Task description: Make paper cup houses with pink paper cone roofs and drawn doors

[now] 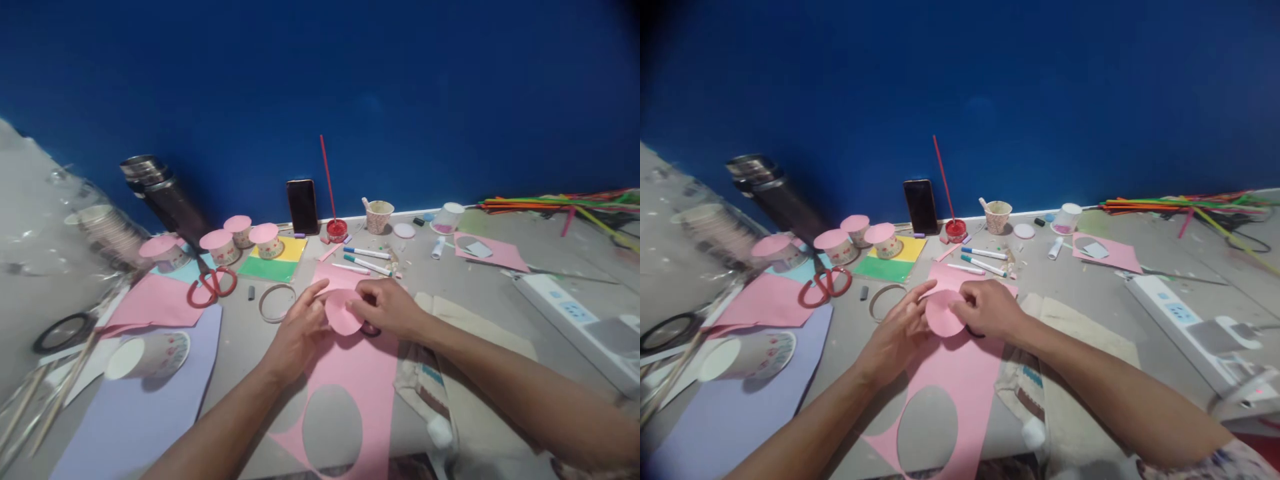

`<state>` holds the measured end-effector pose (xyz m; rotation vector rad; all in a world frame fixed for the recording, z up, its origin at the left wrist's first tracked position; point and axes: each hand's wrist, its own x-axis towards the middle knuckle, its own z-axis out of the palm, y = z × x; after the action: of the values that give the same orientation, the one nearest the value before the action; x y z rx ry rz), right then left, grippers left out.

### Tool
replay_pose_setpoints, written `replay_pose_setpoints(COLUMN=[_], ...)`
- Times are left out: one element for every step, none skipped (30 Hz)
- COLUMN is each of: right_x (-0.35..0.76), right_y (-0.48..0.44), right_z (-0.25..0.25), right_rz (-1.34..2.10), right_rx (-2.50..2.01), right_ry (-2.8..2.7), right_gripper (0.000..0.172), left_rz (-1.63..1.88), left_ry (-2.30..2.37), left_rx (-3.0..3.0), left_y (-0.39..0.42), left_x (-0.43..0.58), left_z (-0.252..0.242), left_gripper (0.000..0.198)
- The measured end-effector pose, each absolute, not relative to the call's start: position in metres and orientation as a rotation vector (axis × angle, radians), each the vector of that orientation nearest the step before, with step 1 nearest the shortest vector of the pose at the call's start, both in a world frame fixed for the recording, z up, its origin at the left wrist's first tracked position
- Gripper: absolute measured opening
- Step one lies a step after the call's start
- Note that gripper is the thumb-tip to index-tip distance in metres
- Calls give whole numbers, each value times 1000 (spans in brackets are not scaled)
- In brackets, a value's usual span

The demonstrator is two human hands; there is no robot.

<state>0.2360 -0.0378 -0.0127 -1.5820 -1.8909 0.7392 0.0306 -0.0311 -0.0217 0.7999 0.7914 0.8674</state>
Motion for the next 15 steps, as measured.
replay_pose_setpoints(right_x=[234, 233, 234, 239, 247, 260, 277, 297, 320, 344, 367, 389, 408, 423, 434], right_y=[-38, -37, -36, -33, -29, -24, -19, -14, -10, -6, -2, 0, 2, 3, 3], right_z=[-12, -11, -10, -7, -4, 0, 3, 6, 9, 10, 10, 8, 5, 0, -5], right_rz=[748, 758, 751, 726, 665, 574, 485, 382, 277, 184, 110, 57, 26, 14, 8], right_rx=[-1568, -1558, -1570, -1603, -1679, -1779, -1871, -1983, -2100, -2212, -2306, -2384, -2445, -2483, -2499], right_ry=[-1915, -1950, -1990, -2022, -2059, -2041, -1988, -1912, -1822, -1728, -1646, -1578, -1530, -1510, -1510], right_gripper=[36, 35, 33, 31, 29, 28, 29, 30, 30, 28, 21, 15, 14, 18, 22], left_rz=[799, 732, 672, 617, 573, 547, 540, 546, 560, 579, 599, 613, 621, 623, 623], left_ry=[781, 777, 776, 774, 775, 780, 789, 799, 809, 816, 819, 817, 811, 803, 795], left_rx=[728, 681, 655, 640, 631, 623, 615, 602, 586, 572, 557, 538, 513, 484, 457], left_y=[-31, -31, -30, -30, -29, -28, -27, -26, -26, -25, -25, -24, -24, -24, -23], left_x=[31, 31, 32, 32, 32, 33, 33, 32, 32, 31, 31, 30, 30, 29, 29], left_z=[-21, -20, -20, -21, -22, -23, -24, -24, -25, -25, -25, -24, -24, -23, -22], left_gripper=[59, 62, 61, 58, 52, 47, 42, 41, 41, 43, 43, 43, 42, 40, 38])
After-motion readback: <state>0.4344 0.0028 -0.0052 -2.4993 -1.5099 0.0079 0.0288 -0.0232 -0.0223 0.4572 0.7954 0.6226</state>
